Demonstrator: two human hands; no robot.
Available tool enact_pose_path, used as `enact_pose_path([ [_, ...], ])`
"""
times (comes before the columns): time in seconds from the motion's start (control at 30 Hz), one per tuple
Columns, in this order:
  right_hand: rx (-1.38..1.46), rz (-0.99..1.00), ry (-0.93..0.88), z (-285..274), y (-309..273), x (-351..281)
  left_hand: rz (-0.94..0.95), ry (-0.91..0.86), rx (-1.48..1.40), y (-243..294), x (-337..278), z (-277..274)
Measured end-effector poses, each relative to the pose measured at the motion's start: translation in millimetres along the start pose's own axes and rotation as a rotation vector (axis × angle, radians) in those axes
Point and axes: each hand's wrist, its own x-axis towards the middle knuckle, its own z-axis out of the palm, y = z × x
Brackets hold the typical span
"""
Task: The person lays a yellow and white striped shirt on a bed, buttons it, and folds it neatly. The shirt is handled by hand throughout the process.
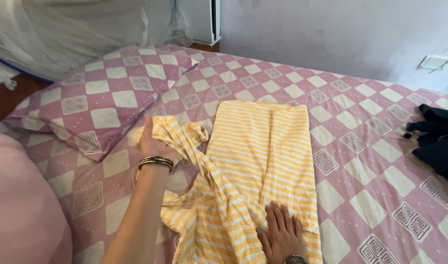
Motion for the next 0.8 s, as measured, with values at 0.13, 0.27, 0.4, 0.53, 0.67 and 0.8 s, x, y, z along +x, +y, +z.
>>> enact_pose_path([
  [0.13, -0.014, -0.047, 0.142, -1.6, -3.6, 10.3, 0.036, -0.002, 0.104, 20.2, 2.0, 3.5],
  [0.27, 0.163, 0.122, -0.212, -47.2, -14.4, 29.7, -0.224, -0.657, -0.104, 23.1, -19.9, 30.4],
  [0.4, 1.223, 0.115, -0.225, -142.0, -18.8, 75.4, -0.376, -0.815, 0.143, 1.7, -36.3, 82.9],
  [0.53, 1.526, -0.226, 0.087, -249.9, -33.0, 152.5, -0.561, -0.604, 0.479, -47.8, -41.5, 135.0],
  [0.67, 0.966, -0.220, 0.561, -342.7, -45.9, 184.0, -0.132, -0.756, 0.942, -77.8, -41.9, 174.6],
  [0.8, 0.602, -0.047, 0.769, -399.7, -59.5, 188.7, 0.034, -0.605, 0.856, -66.4, -52.7, 194.7],
])
